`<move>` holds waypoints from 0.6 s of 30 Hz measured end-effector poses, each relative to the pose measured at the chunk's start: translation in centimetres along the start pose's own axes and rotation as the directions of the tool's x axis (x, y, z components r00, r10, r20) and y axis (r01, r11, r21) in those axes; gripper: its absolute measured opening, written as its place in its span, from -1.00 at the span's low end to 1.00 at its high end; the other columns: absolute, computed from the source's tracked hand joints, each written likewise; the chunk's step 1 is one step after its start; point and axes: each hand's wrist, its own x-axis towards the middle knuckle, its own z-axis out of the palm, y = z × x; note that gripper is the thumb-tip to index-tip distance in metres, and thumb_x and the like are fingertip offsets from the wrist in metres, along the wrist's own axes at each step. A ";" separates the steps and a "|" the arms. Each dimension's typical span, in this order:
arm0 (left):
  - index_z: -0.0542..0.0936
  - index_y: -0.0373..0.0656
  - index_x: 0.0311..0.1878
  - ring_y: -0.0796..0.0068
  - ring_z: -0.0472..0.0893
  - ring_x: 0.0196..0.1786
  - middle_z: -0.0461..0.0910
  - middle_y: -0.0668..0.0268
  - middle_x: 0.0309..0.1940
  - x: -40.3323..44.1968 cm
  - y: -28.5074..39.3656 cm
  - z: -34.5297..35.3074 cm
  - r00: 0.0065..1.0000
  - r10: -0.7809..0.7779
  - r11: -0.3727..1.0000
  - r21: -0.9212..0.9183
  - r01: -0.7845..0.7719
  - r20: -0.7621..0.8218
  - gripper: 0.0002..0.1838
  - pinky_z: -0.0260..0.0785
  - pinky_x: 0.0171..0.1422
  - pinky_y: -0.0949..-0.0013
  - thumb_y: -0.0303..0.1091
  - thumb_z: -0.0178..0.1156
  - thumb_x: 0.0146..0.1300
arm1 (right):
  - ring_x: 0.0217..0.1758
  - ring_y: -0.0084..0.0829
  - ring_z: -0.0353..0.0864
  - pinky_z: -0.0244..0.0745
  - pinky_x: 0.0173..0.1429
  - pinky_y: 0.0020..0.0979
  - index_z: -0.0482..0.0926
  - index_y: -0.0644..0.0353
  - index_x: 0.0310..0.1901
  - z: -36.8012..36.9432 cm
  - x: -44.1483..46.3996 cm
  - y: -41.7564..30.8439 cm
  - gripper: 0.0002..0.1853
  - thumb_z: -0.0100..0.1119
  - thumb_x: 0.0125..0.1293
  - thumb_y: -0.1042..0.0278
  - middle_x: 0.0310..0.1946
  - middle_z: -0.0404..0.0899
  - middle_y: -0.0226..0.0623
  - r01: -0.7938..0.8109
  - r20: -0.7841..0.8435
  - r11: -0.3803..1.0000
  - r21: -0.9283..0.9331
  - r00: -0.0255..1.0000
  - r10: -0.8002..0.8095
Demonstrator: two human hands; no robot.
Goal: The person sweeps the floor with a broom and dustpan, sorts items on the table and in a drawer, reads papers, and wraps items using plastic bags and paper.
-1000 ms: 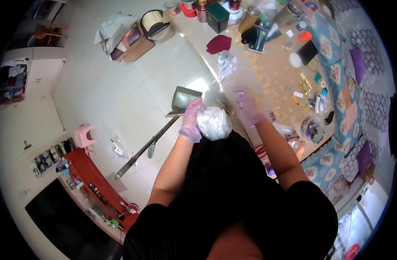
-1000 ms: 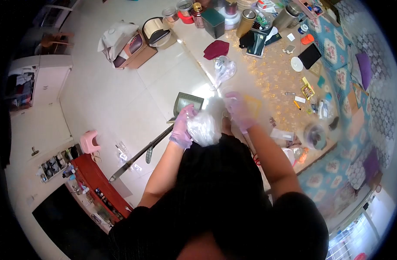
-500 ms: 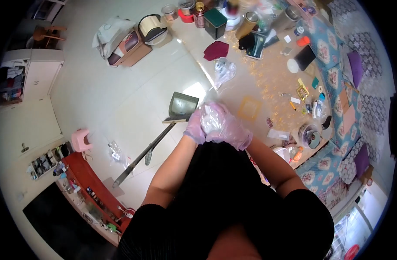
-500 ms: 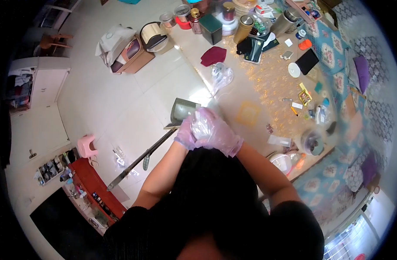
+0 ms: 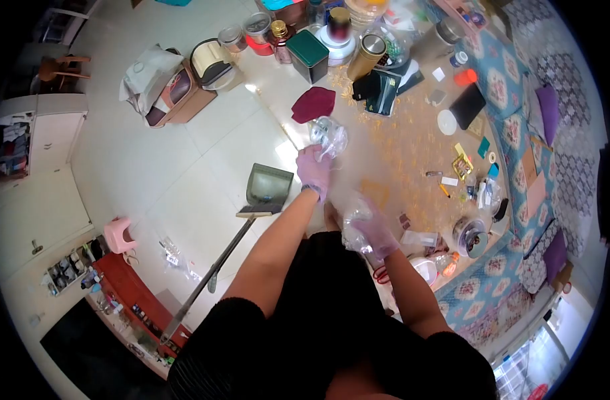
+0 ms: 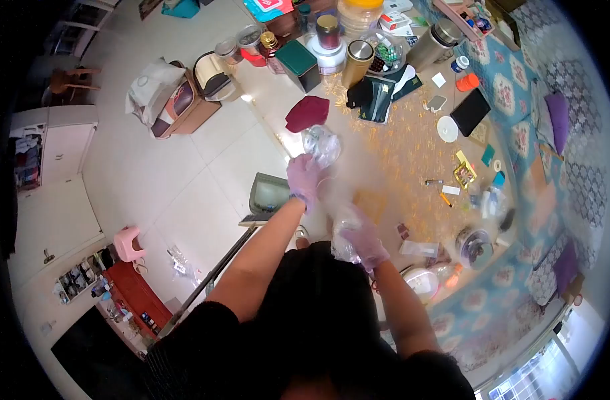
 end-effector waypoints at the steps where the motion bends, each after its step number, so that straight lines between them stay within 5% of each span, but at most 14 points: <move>1: 0.55 -0.06 0.04 0.09 0.51 0.06 0.52 0.11 0.01 1.3 1.2 0.1 1.000 0.020 0.988 0.151 -0.021 0.007 -0.53 0.38 0.15 0.17 -0.02 0.24 0.11 | 0.19 -0.25 0.50 0.40 0.26 -0.32 0.33 0.15 0.30 -0.8 0.5 0.8 -0.27 0.33 0.01 0.44 0.16 0.49 -0.10 -0.001 0.000 1.000 -0.001 1.000 0.001; 4: 0.56 -0.07 -0.01 0.06 0.52 -0.01 0.54 0.12 -0.09 4.5 1.2 1.3 0.995 0.010 0.906 0.421 -0.053 0.103 -0.54 0.42 0.07 0.11 -0.16 0.34 -0.03 | 0.15 -0.29 0.51 0.43 0.22 -0.34 0.35 0.09 0.28 -2.4 1.6 2.6 -0.29 0.31 0.01 0.49 0.11 0.51 -0.13 -0.095 -0.036 0.992 0.078 0.994 0.098; 5: 0.56 -0.10 -0.02 0.05 0.56 -0.09 0.56 0.13 -0.15 5.4 0.6 1.7 0.983 -0.029 0.842 0.535 -0.073 0.181 -0.53 0.44 0.02 0.10 -0.21 0.36 -0.05 | 0.13 -0.30 0.52 0.44 0.21 -0.34 0.35 0.05 0.29 -2.6 1.7 2.8 -0.28 0.30 0.00 0.51 0.09 0.52 -0.15 -0.123 -0.014 0.959 0.254 0.991 0.130; 6: 0.54 -0.15 -0.08 0.22 0.58 -0.33 0.57 0.23 -0.35 6.5 -2.7 3.0 0.978 -0.080 0.895 0.446 -0.016 0.195 -0.67 0.48 -0.14 0.23 -0.31 0.30 0.07 | 0.11 -0.31 0.52 0.45 0.20 -0.34 0.35 0.01 0.29 -2.9 1.9 2.9 -0.27 0.30 -0.01 0.52 0.07 0.52 -0.17 -0.148 0.013 0.895 0.421 0.987 0.158; 7: 0.54 -0.15 -0.08 0.22 0.58 -0.33 0.57 0.23 -0.35 6.1 -2.6 3.3 0.977 -0.080 0.893 0.450 -0.019 0.199 -0.67 0.48 -0.14 0.23 -0.31 0.30 0.07 | 0.11 -0.31 0.52 0.45 0.20 -0.34 0.35 0.01 0.29 -3.2 2.1 3.1 -0.27 0.30 -0.01 0.52 0.07 0.52 -0.17 -0.151 0.012 0.892 0.427 0.987 0.161; 8: 0.53 -0.11 -0.20 0.34 0.53 -0.36 0.51 0.32 -0.39 5.2 -2.6 3.4 0.978 -0.172 0.982 -0.060 0.180 0.114 -0.84 0.45 -0.20 0.33 -0.38 0.22 0.15 | 0.11 -0.31 0.51 0.44 0.20 -0.34 0.35 0.04 0.29 -3.2 2.1 3.5 -0.26 0.31 -0.02 0.53 0.08 0.51 -0.19 -0.157 0.020 0.896 0.415 0.986 0.163; 9: 0.52 -0.08 -0.31 0.46 0.48 -0.39 0.45 0.40 -0.44 4.6 -2.3 3.4 0.953 -0.290 0.777 -0.562 0.285 0.084 -0.97 0.42 -0.27 0.43 -0.45 0.15 0.24 | 0.12 -0.32 0.50 0.43 0.21 -0.34 0.34 0.06 0.29 -3.1 2.3 3.8 -0.25 0.32 -0.02 0.53 0.08 0.50 -0.20 -0.158 0.028 0.901 0.405 0.987 0.161; 10: 0.46 -0.08 -0.36 0.63 0.35 -0.50 0.33 0.53 -0.55 4.7 -3.0 4.0 0.955 -0.293 0.647 -0.724 0.237 0.051 -0.86 0.30 -0.41 0.55 -0.49 0.03 0.36 | 0.12 -0.32 0.50 0.43 0.21 -0.34 0.34 0.06 0.29 -3.0 2.7 4.4 -0.25 0.32 -0.02 0.53 0.08 0.50 -0.20 -0.155 0.029 0.896 0.416 0.987 0.157; 12: 0.48 -0.09 -0.32 0.66 0.33 -0.53 0.33 0.54 -0.57 2.6 -0.3 1.1 0.952 -0.291 0.662 -0.698 0.275 0.099 -0.89 0.27 -0.44 0.57 -0.47 0.04 0.37 | 0.14 -0.34 0.47 0.42 0.22 -0.34 0.32 0.12 0.31 -2.7 3.4 5.6 -0.23 0.34 -0.03 0.49 0.11 0.47 -0.20 -0.002 0.032 0.967 0.255 0.999 -0.006; 17: 0.55 -0.13 -0.21 0.72 0.34 -0.56 0.39 0.54 -0.54 1.3 0.9 -2.1 0.970 -0.145 0.762 -0.604 0.234 0.193 -0.91 0.21 -0.50 0.61 -0.44 0.06 0.38 | 0.15 -0.36 0.47 0.41 0.23 -0.35 0.28 0.14 0.36 -1.4 4.3 1.0 -0.17 0.38 -0.03 0.39 0.14 0.46 -0.17 0.057 0.107 0.963 0.264 0.990 -0.088; 18: 0.57 -0.14 -0.17 0.71 0.36 -0.53 0.42 0.52 -0.52 1.2 2.2 -3.1 0.936 -0.176 0.715 -0.614 0.334 0.305 -0.90 0.23 -0.47 0.60 -0.45 0.06 0.38 | 0.15 -0.37 0.47 0.40 0.23 -0.35 0.26 0.12 0.37 -1.4 5.0 1.5 -0.15 0.39 -0.03 0.37 0.13 0.47 -0.17 0.113 0.150 0.963 0.246 0.977 -0.153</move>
